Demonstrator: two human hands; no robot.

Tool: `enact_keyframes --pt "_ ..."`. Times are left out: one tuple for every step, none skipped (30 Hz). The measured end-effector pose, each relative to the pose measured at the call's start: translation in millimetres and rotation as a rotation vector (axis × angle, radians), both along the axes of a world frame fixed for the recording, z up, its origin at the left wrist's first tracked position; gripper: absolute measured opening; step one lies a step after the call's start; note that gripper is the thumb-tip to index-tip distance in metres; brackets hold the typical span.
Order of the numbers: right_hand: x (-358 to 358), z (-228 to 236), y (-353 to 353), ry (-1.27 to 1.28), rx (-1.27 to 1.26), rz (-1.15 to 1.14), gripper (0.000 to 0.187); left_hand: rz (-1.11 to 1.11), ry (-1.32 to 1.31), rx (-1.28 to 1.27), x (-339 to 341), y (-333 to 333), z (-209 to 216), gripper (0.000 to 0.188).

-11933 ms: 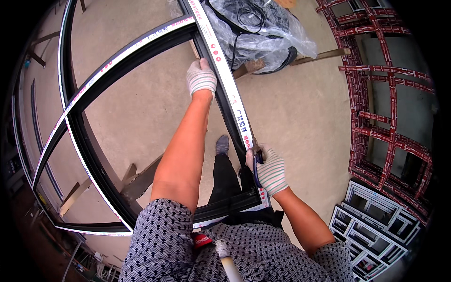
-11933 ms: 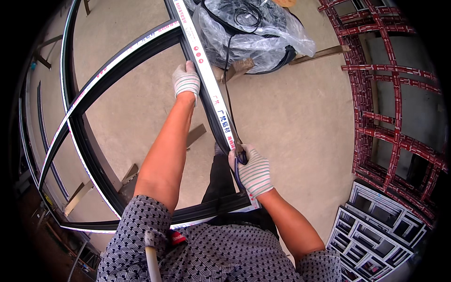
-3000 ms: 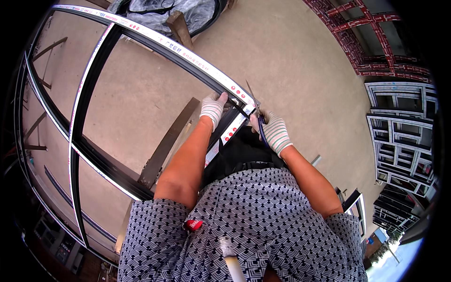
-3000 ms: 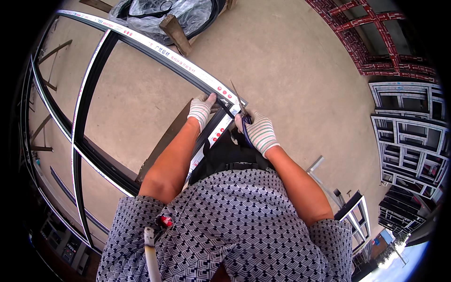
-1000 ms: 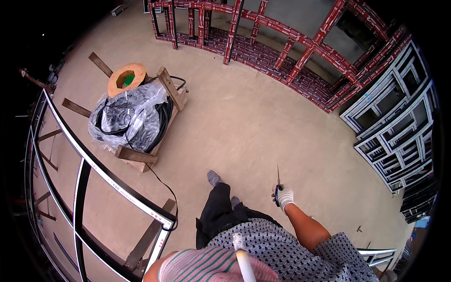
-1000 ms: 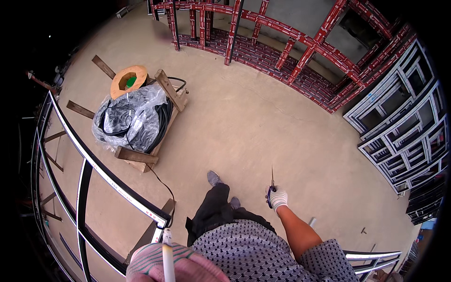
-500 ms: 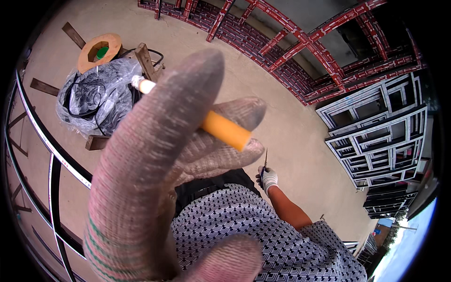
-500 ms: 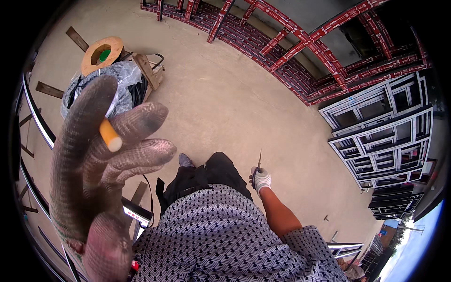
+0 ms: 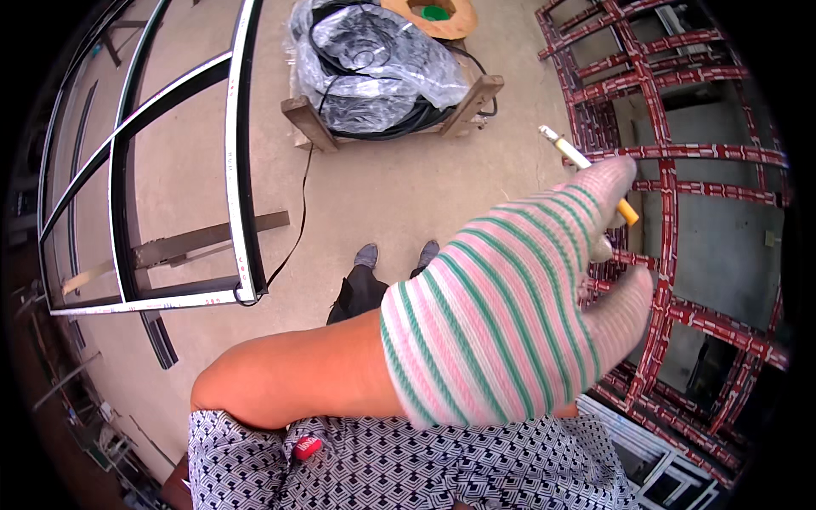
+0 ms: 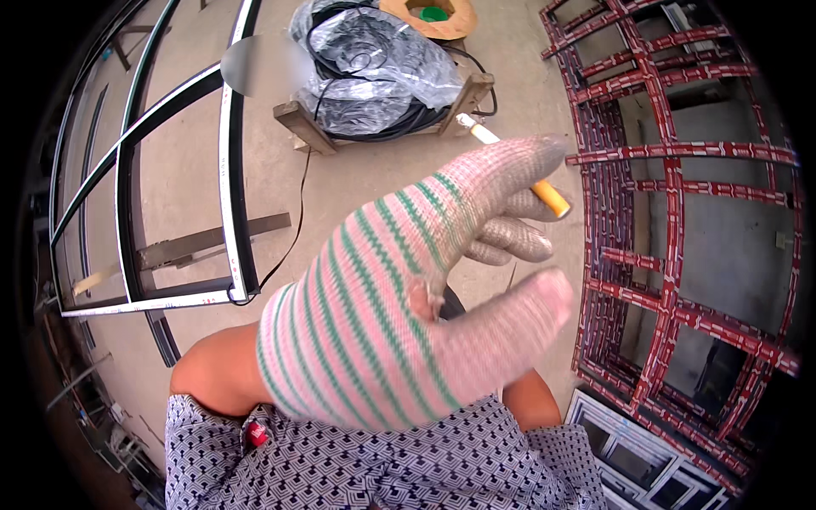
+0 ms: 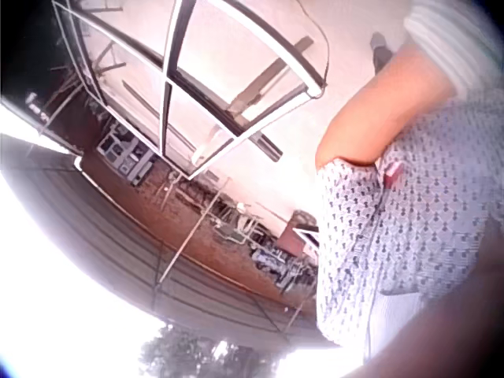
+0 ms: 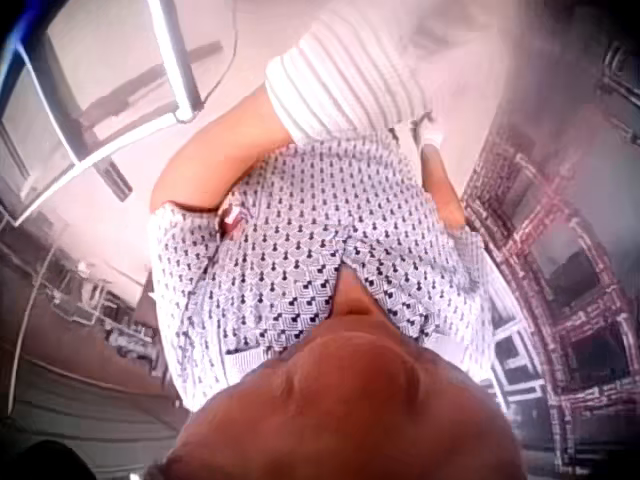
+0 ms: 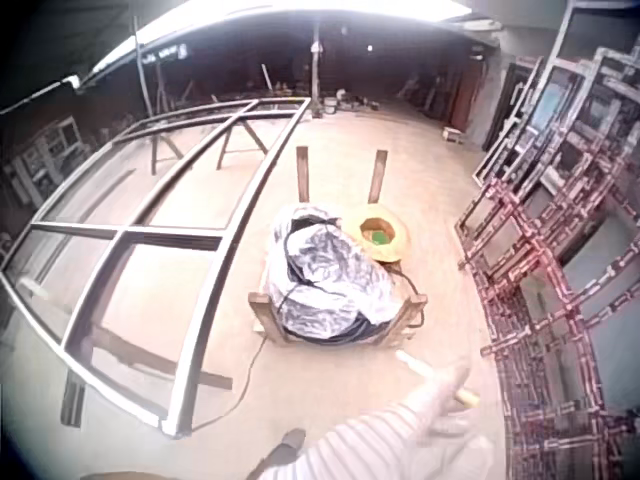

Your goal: The person uses shears to cut a black rubber seal along the perimeter of a large aluminum window frame. They carefully trim the seal to fit the frame's profile, working around the corners and straight edges. The person then removes the cut pieces of the seal from the frame.

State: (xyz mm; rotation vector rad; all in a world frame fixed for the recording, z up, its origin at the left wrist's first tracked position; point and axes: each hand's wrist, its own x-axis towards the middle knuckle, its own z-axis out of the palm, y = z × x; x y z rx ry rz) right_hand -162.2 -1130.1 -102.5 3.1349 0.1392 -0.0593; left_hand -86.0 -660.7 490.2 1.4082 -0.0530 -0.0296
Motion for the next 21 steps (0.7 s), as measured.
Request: enact_keyframes --pt "20.8 55.0 13.2 0.400 0.476 -0.424 0.030 0.021 0.054 0.002 16.5 -8.6 -52.3 0.064" --pt "83.8 140.4 88.4 0.741 0.785 -0.857 0.033 0.206 0.116 0.084 8.5 8.6 -88.2 0.066" --pt "105.0 151.8 94.2 0.722 0.728 -0.771 0.035 0.307 0.246 0.046 -1.2 19.8 -104.8 0.064" --pt "126.6 156.7 103.3 0.708 0.672 -0.678 0.037 0.462 0.289 0.073 -17.5 28.3 -130.6 0.062" --pt "147.0 163.1 114.0 0.713 0.650 -0.595 0.036 0.604 0.349 0.124 -39.0 36.8 -158.0 0.061" --pt "164.8 169.1 127.8 0.724 0.633 -0.516 0.036 0.750 0.378 0.146 -64.4 42.7 -189.0 0.059" --pt "180.6 174.9 137.8 0.722 0.639 -0.460 0.036 0.876 0.449 0.148 -86.8 45.4 -210.1 0.056" --pt "193.2 178.8 151.7 0.716 0.640 -0.393 0.035 1.009 0.459 0.127 -115.1 49.2 -246.4 0.053" --pt "204.1 181.3 167.2 0.713 0.640 -0.324 0.035 1.110 0.492 0.060 -139.3 51.4 -255.3 0.052" --pt "215.4 186.1 185.8 0.708 0.639 -0.254 0.035 1.203 0.516 0.115 -163.9 53.0 -268.4 0.052" --pt "221.9 197.0 208.6 0.703 0.649 -0.196 0.035 1.273 0.541 0.123 -178.4 53.5 -269.4 0.052" --pt "223.2 207.4 233.1 0.697 0.668 -0.137 0.035 1.345 0.577 0.129 -189.2 55.9 -269.6 0.051" --pt "222.7 217.9 261.4 0.689 0.688 -0.081 0.036 1.368 0.553 0.130 -192.6 64.5 -271.2 0.051" --pt "220.5 229.3 288.6 0.684 0.703 -0.026 0.036 1.390 0.534 0.128 -195.3 71.2 -274.0 0.050" --pt "219.1 242.5 315.2 0.725 0.711 0.027 0.033 1.406 0.518 0.120 -195.4 75.8 -278.9 0.050" --pt "212.3 254.3 336.5 0.754 0.706 0.071 0.033 1.409 0.516 0.105 -191.2 83.8 -284.6 0.049" --pt "208.8 265.1 360.8 0.769 0.712 0.114 0.032 1.389 0.490 0.109 -184.3 92.4 -289.8 0.050" --pt "206.7 273.1 389.6 0.774 0.730 0.161 0.032 1.367 0.446 0.118 -174.4 105.7 -291.9 0.050" --pt "201.9 278.6 417.8 0.758 0.736 0.232 0.032 1.342 0.416 0.104 -166.1 118.7 -291.7 0.050" --pt "196.5 282.5 439.7 0.741 0.736 0.288 0.031 1.311 0.419 0.052 -154.0 129.7 -284.6 0.052" --pt "190.3 292.0 462.4 0.736 0.756 0.366 0.029 1.275 0.405 0.080 -144.9 139.3 -279.0 0.053"
